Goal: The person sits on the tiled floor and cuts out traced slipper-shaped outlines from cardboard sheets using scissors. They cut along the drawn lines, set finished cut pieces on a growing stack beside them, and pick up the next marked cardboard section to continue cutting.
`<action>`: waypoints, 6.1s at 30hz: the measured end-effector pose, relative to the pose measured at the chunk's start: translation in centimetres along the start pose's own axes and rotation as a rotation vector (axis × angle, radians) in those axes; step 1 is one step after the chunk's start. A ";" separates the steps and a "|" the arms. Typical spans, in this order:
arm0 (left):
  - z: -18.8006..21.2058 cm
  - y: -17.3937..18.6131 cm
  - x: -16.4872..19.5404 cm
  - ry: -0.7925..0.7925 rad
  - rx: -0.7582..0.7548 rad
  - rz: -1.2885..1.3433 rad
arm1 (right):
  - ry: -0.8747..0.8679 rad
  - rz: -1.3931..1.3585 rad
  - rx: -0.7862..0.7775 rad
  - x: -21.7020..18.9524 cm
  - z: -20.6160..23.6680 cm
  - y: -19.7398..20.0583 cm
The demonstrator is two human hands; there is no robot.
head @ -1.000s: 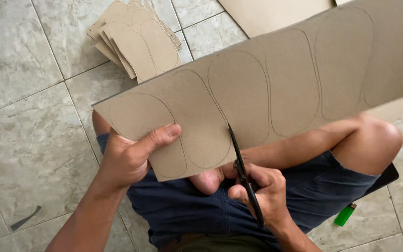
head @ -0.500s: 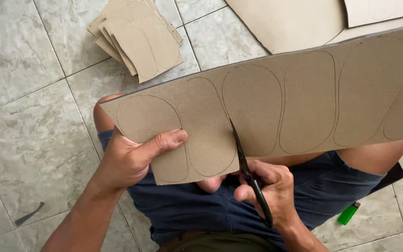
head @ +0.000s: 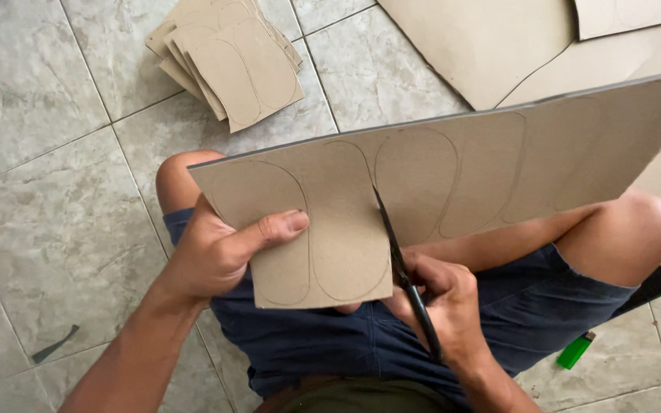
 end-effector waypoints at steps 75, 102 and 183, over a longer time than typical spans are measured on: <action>-2.8 -1.0 -1.1 -0.192 0.143 0.390 | 0.025 -0.387 -0.206 2.2 -1.9 -1.8; 0.2 -1.3 0.5 -0.058 0.039 0.078 | 0.070 -0.224 -0.017 -0.2 -0.3 -0.3; 0.2 -2.2 0.0 0.032 -0.006 0.028 | -0.017 -0.001 0.052 1.5 -0.5 -1.4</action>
Point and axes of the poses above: each hand's wrist, its own z-axis away from the middle knuckle, its own y-axis out of the back of the hand, x = y × z, the point moved 5 cm from there along -z, towards the middle knuckle, and after that the axes turned 13 degrees about z, right-handed, at the moved point
